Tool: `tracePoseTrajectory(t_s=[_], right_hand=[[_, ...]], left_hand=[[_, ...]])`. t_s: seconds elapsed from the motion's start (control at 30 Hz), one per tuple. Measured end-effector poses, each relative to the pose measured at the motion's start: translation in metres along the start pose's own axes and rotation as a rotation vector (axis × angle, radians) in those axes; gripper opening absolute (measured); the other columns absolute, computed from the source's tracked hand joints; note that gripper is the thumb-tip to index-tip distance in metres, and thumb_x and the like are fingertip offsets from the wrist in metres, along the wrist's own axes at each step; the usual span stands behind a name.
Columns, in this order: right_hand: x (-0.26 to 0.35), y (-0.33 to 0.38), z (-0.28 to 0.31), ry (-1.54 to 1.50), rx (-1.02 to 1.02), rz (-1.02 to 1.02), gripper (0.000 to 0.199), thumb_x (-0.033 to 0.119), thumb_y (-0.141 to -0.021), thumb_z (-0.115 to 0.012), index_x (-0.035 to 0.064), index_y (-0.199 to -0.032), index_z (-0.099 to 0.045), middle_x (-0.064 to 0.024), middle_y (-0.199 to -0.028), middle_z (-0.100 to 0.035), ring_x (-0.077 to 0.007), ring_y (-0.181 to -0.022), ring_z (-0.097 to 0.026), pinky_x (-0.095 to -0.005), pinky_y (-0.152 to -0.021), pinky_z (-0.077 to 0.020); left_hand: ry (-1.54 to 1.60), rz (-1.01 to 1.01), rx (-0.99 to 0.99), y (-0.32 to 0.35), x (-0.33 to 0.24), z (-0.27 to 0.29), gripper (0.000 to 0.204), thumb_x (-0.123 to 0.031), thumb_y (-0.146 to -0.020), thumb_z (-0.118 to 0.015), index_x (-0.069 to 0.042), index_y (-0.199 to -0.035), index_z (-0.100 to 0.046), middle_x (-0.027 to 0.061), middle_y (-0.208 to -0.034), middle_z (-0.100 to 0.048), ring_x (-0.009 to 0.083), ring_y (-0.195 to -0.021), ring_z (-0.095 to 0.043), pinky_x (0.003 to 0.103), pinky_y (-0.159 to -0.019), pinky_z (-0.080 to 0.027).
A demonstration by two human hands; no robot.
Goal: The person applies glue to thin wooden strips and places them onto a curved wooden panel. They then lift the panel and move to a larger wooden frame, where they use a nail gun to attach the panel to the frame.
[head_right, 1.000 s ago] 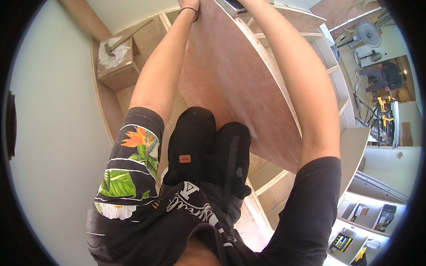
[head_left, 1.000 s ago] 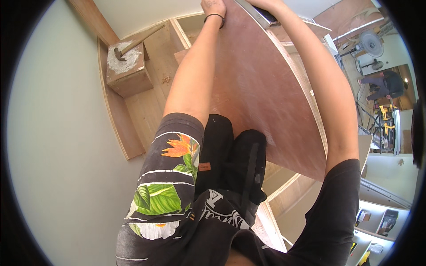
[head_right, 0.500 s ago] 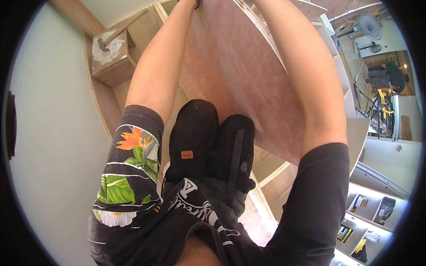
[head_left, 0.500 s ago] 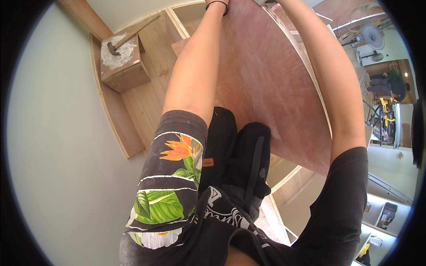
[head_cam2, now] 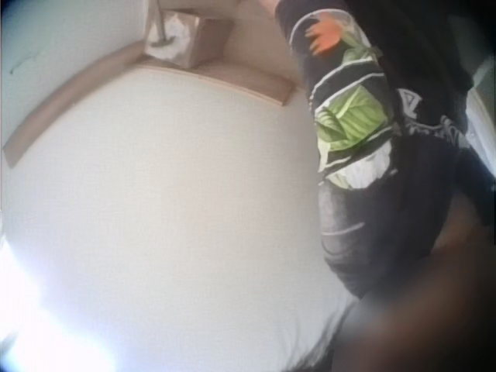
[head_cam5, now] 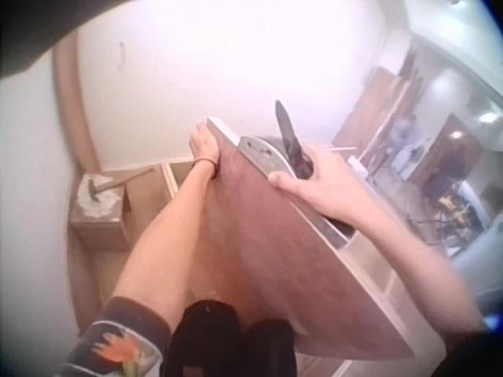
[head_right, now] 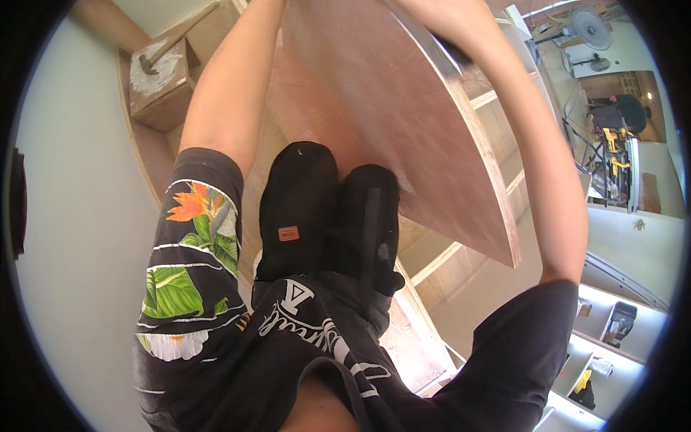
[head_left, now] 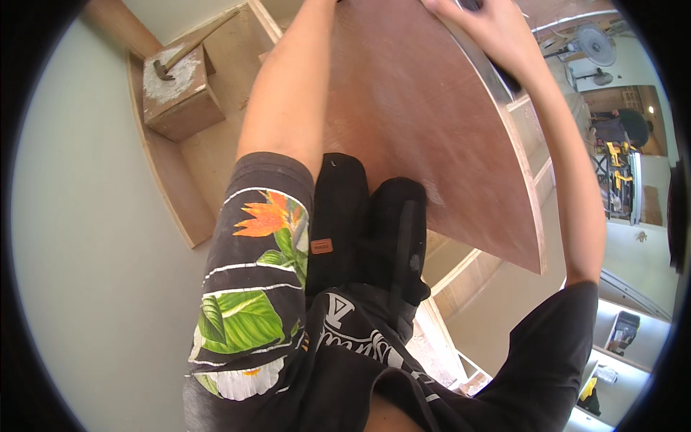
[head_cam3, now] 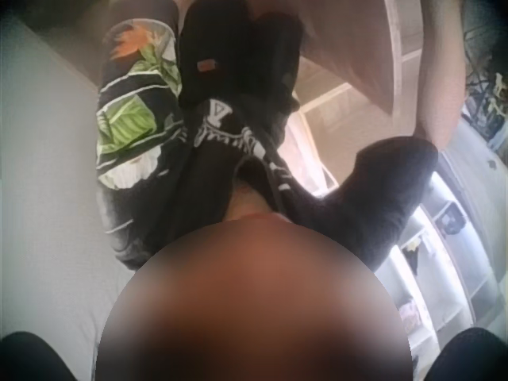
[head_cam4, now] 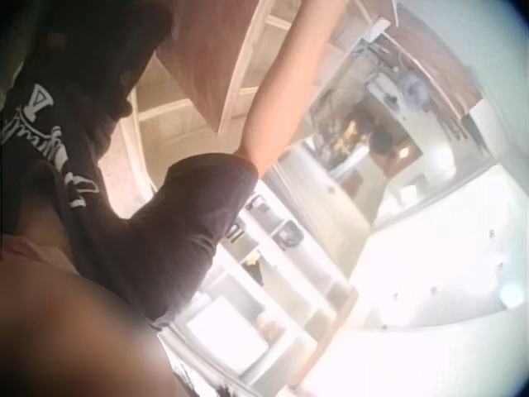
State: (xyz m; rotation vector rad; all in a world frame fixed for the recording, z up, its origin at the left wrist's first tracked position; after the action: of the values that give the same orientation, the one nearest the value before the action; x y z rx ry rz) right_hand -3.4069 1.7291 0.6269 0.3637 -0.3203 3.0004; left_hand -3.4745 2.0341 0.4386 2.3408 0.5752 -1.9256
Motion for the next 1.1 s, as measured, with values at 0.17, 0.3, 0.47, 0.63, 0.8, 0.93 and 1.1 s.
tracePoseTrajectory(t_s=[0.17,0.3,0.47,0.63,0.8,0.93,1.1], right_hand=[[-0.022,0.085,0.015,-0.142,-0.100,-0.093,0.056,0.045,-0.089,-0.077,-0.0019,-0.117,-0.066,-0.0059,-0.090,-0.069,-0.0108,-0.080,-0.060,-0.0278,-0.075,-0.0488],[-0.011,0.109,0.024,-0.133,-0.015,-0.157,0.056,0.041,-0.087,-0.078,0.0011,-0.123,-0.066,-0.0115,-0.094,-0.075,-0.0160,-0.078,-0.067,-0.0328,-0.075,-0.0525],[-0.009,0.129,0.026,-0.152,-0.089,-0.123,0.054,0.038,-0.085,-0.078,0.0021,-0.124,-0.066,-0.0149,-0.093,-0.076,-0.0225,-0.073,-0.071,-0.0341,-0.072,-0.0544],[-0.014,0.150,0.037,-0.113,-0.015,-0.141,0.055,0.026,-0.086,-0.081,-0.0016,-0.129,-0.062,-0.0116,-0.097,-0.074,-0.0134,-0.081,-0.066,-0.0286,-0.074,-0.0522],[-0.024,0.197,0.049,-0.158,-0.062,-0.100,0.066,0.027,-0.084,-0.079,-0.0050,-0.136,-0.056,-0.0255,-0.092,-0.073,-0.0380,-0.080,-0.074,-0.0423,-0.076,-0.0577],[-0.025,0.228,0.056,-0.128,-0.078,-0.104,0.069,0.026,-0.082,-0.079,-0.0037,-0.139,-0.053,-0.0243,-0.094,-0.072,-0.0405,-0.082,-0.073,-0.0429,-0.075,-0.0576],[-0.032,0.276,0.074,-0.127,0.000,-0.266,0.074,0.021,-0.078,-0.084,-0.0038,-0.141,-0.053,-0.0189,-0.096,-0.073,-0.0258,-0.081,-0.073,-0.0346,-0.077,-0.0557]], left_hand=[[0.019,0.062,0.138,-0.002,-0.003,0.004,0.067,-0.045,-0.102,-0.036,0.014,-0.120,-0.062,0.0416,-0.128,-0.057,0.0555,-0.125,-0.051,0.053,-0.107,-0.039],[0.070,-0.050,-0.052,-0.008,-0.004,0.015,0.067,-0.045,-0.103,-0.036,0.013,-0.118,-0.064,0.0396,-0.124,-0.061,0.0537,-0.124,-0.054,0.052,-0.105,-0.041],[0.007,-0.009,0.111,-0.016,0.007,0.017,0.068,-0.046,-0.104,-0.036,0.013,-0.123,-0.062,0.0379,-0.128,-0.060,0.0515,-0.125,-0.054,0.050,-0.104,-0.042],[0.046,-0.051,0.100,-0.021,0.013,0.021,0.067,-0.047,-0.106,-0.037,0.010,-0.132,-0.060,0.0316,-0.136,-0.061,0.0432,-0.126,-0.057,0.046,-0.106,-0.043],[-0.069,-0.239,0.139,-0.046,0.036,0.005,0.050,-0.036,-0.101,-0.039,0.005,-0.117,-0.063,0.0303,-0.117,-0.067,0.0460,-0.105,-0.064,0.052,-0.094,-0.048],[-0.048,-0.180,0.104,-0.069,0.049,0.006,0.043,-0.026,-0.099,-0.040,0.005,-0.103,-0.069,0.0312,-0.104,-0.071,0.0460,-0.094,-0.069,0.054,-0.082,-0.052],[-0.120,-0.141,0.139,-0.049,0.014,0.015,0.047,-0.029,-0.099,-0.041,0.007,-0.106,-0.071,0.0275,-0.107,-0.073,0.0402,-0.094,-0.070,0.051,-0.081,-0.053]])
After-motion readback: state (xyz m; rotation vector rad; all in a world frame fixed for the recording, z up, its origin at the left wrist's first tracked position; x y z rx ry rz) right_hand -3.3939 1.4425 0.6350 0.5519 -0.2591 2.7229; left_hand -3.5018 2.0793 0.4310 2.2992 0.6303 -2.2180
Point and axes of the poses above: each hand's wrist, its own y-axis away from the middle knuckle, its own z-axis out of the back of the hand, x = y × z, the point moved 2 cm from there along -y, towards the middle knuckle
